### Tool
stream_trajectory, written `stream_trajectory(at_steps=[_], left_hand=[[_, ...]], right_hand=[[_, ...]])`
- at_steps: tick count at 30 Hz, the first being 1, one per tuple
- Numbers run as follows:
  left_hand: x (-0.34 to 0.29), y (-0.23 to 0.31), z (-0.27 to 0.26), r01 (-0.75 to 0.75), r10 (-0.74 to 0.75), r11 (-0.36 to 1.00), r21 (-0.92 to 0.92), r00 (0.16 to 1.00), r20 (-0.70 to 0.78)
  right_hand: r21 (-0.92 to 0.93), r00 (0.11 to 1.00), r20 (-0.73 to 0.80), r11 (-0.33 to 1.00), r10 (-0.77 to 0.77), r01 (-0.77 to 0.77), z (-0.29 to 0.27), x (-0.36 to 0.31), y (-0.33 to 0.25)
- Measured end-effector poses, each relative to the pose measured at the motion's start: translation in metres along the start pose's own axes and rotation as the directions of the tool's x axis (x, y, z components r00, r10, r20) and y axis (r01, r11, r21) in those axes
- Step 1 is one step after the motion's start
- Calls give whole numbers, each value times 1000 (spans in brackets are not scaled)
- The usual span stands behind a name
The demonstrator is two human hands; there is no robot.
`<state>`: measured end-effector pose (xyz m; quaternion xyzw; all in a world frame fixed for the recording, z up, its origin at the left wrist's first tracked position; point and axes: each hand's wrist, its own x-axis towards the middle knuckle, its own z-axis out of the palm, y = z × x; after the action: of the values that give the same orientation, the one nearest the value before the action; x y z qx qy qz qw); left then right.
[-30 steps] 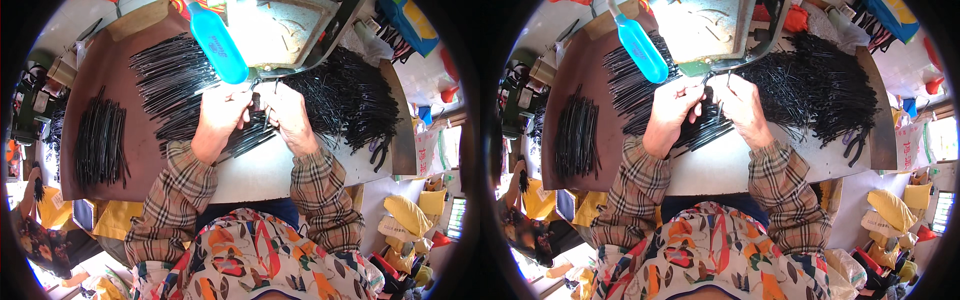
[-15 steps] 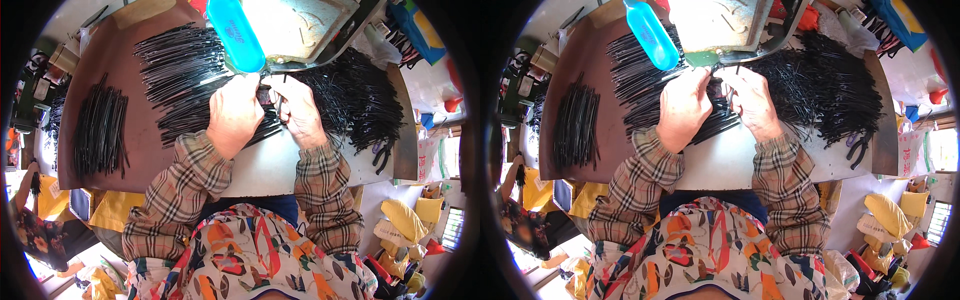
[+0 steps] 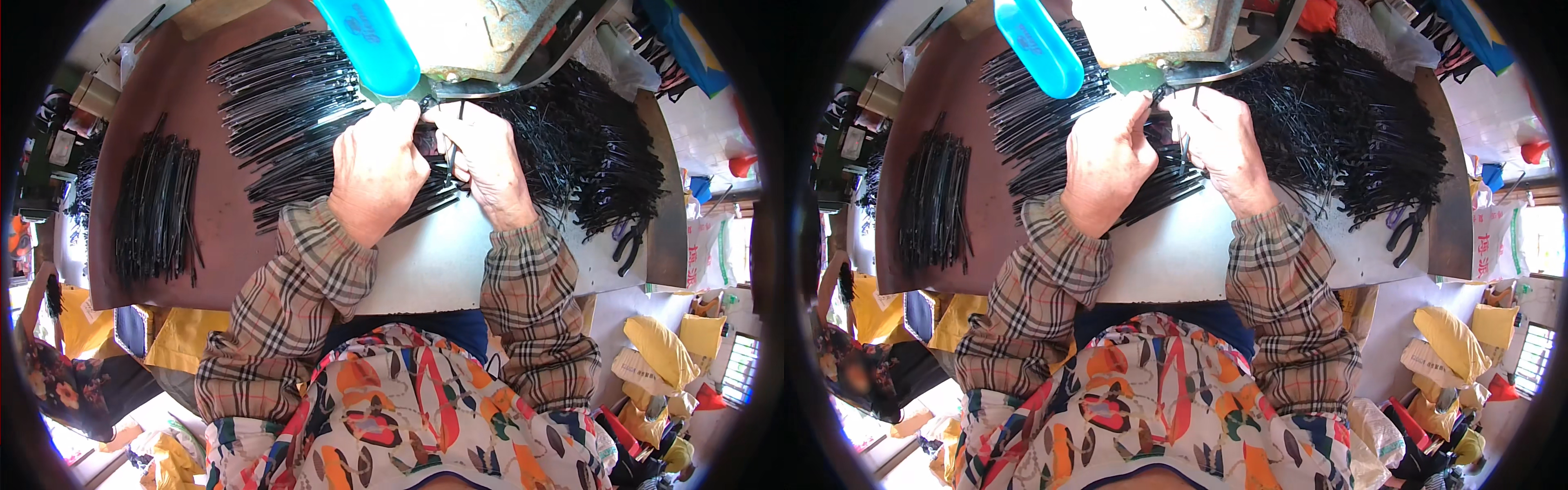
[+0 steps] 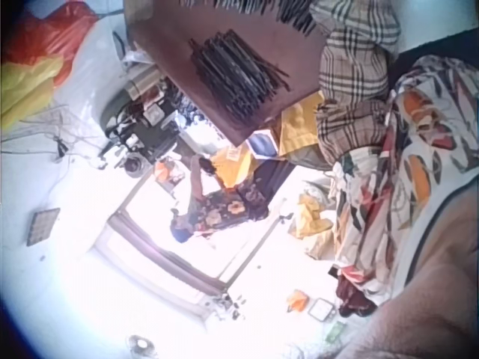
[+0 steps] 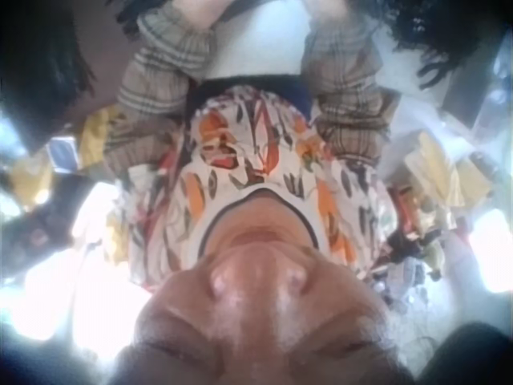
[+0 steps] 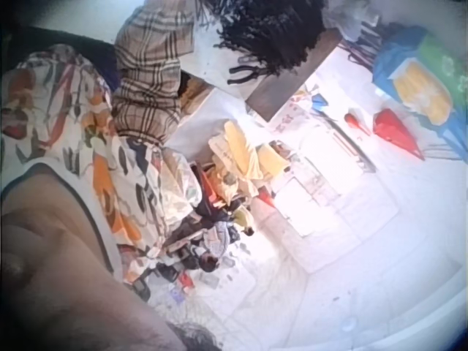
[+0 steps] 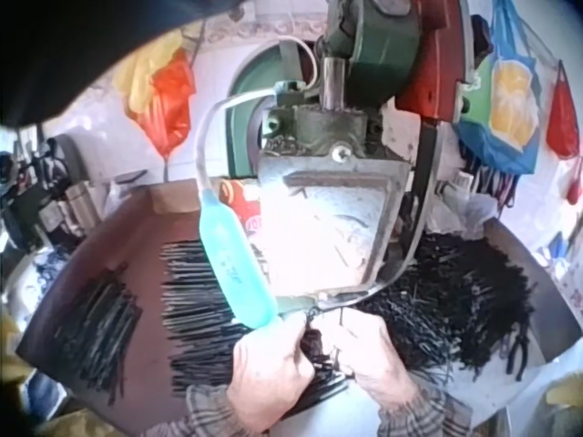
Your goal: The person feeds black rods into a tabletop machine by hand to process them, then gathers and places a batch of rods into an open bag.
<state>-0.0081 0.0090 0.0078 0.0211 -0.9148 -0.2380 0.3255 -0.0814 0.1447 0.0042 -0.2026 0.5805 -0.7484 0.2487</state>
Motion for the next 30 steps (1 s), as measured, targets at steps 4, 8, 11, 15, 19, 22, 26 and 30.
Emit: stream_trajectory(at_steps=[4, 8, 11, 15, 19, 22, 26, 30], left_hand=[[-4, 0, 4, -40, 38, 997, 73, 999, 18], [0, 6, -3, -36, 35, 995, 94, 999, 14], [0, 8, 0, -35, 33, 993, 108, 999, 22], [0, 7, -1, -23, 23, 996, 91, 1000, 6], [-4, -7, 4, -94, 97, 995, 43, 993, -66], [-1, 7, -3, -72, 71, 991, 112, 997, 19], [-1, -2, -3, -22, 23, 996, -85, 1000, 12], [0, -4, -4, 39, -31, 981, -190, 999, 44]], right_hand=[[-124, 998, -9, 990, -65, 63, -1, 0, -1], [71, 998, 44, 996, 49, -53, -8, 2, 0], [-15, 999, 30, 1000, 11, -10, -7, 2, -2], [-519, 958, -40, 825, -284, 223, 0, 11, 7], [-319, 990, -47, 941, -132, 110, 3, 6, -2], [-86, 999, 46, 996, 9, -5, -9, 1, -7], [-2, 994, 52, 995, 96, -96, -9, 0, -9], [-134, 1000, 7, 991, -24, 24, -5, 0, -5]])
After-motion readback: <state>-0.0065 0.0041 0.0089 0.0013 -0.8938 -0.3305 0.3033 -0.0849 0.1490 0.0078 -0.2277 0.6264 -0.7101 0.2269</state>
